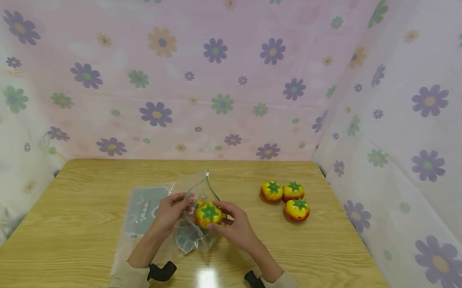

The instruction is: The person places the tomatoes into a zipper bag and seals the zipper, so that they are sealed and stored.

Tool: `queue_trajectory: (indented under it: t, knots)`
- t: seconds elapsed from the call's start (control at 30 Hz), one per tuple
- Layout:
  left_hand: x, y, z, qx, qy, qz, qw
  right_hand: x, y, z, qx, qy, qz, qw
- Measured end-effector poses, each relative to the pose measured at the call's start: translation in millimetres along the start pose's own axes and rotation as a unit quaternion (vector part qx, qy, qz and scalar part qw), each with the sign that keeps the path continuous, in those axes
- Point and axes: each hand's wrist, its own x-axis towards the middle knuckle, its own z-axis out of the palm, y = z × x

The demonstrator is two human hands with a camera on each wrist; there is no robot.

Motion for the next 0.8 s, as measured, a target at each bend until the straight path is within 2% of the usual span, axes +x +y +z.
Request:
queue_trajectory:
  t: [0.37,0.8]
  knots:
    - [1.5,0.6,-0.5,0.022,0.009,-0.001,0.9997,1.4,0.6,0.7,-0.015,-0.036,0.03,0.9988]
    - [-0.4,5.2,-1.7,0.015,0.007,-0.012,0.9998,3.5,-2.2,2.0,-0.013,-0.031,0.03,0.999]
